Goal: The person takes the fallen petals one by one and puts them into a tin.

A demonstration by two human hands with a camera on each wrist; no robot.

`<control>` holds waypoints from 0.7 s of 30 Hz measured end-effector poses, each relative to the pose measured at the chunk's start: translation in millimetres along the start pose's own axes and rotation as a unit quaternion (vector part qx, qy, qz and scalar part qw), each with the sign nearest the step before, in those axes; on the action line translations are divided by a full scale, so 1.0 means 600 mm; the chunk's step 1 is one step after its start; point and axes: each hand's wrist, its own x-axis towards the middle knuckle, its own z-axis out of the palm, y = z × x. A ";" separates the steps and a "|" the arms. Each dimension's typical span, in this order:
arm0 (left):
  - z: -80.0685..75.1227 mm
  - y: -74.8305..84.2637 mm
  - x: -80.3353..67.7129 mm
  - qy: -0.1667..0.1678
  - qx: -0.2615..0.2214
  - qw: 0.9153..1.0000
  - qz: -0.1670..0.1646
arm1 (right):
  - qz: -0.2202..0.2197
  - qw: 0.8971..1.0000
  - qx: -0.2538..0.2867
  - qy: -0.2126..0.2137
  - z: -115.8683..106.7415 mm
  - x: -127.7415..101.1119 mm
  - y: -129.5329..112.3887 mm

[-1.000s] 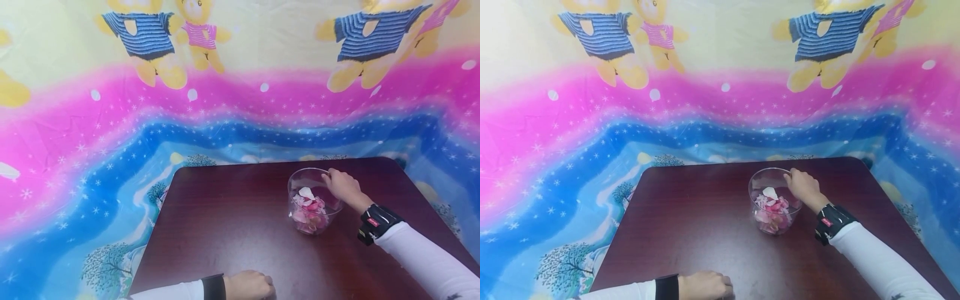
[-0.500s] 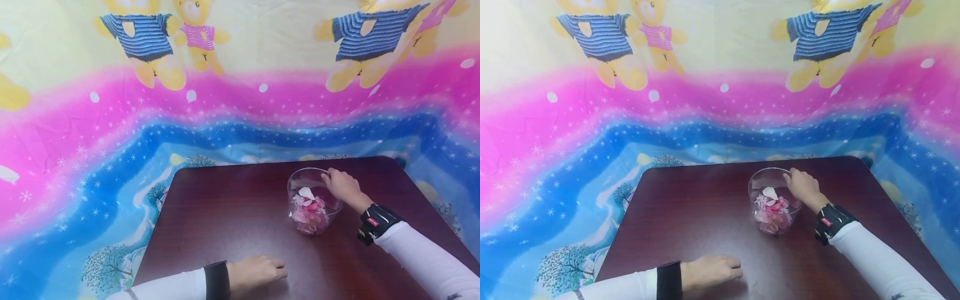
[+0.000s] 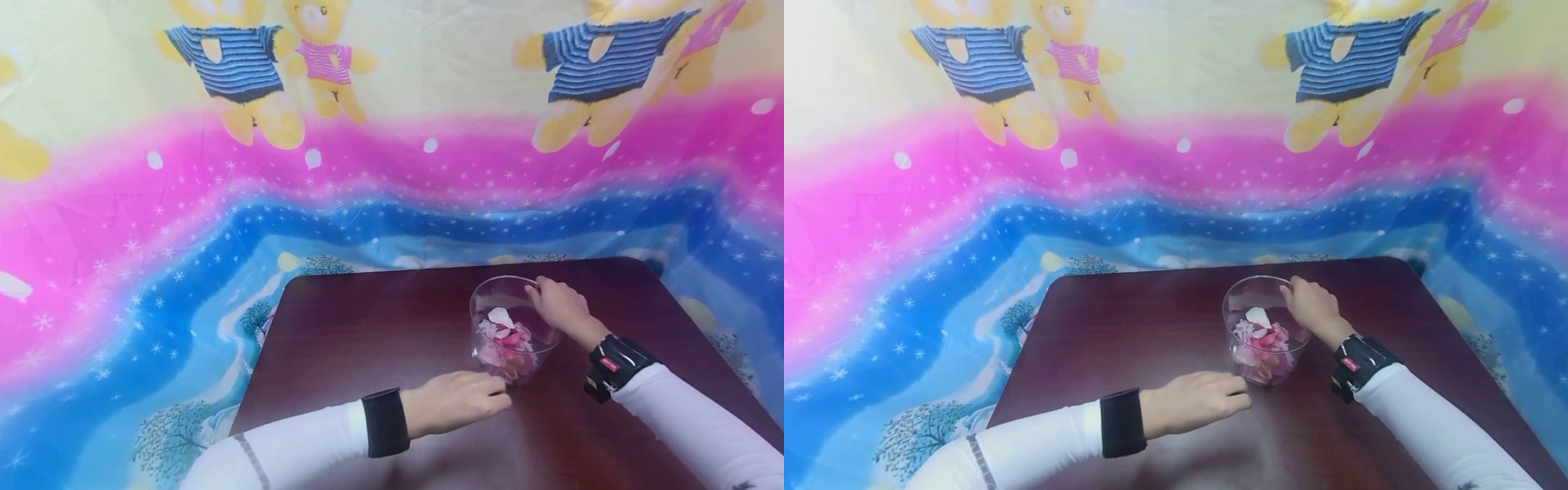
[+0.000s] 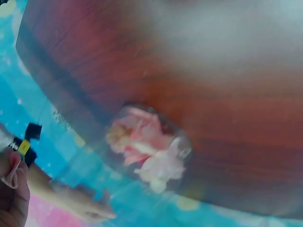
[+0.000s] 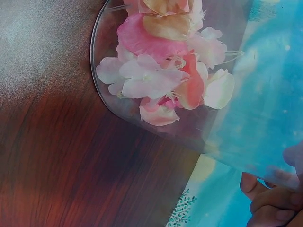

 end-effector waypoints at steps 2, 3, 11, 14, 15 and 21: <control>-0.007 -0.011 0.015 0.011 -0.001 1.000 0.000 | -0.002 1.000 0.001 0.001 0.001 0.000 -0.001; -0.010 -0.016 0.022 0.015 -0.001 1.000 -0.002 | -0.002 1.000 0.000 0.002 0.001 0.001 -0.002; -0.005 -0.078 0.060 0.039 -0.026 0.996 -0.072 | 0.003 1.000 -0.002 -0.005 0.005 0.005 0.000; 0.005 -0.101 0.074 0.052 -0.031 0.992 -0.112 | 0.002 1.000 -0.004 -0.006 0.004 0.004 0.001; 0.009 -0.107 0.080 0.053 -0.038 0.990 -0.123 | 0.002 1.000 -0.004 -0.006 0.003 0.003 0.001; 0.035 -0.127 0.117 -0.001 -0.069 0.980 -0.185 | 0.003 1.000 -0.004 0.002 0.002 0.002 0.001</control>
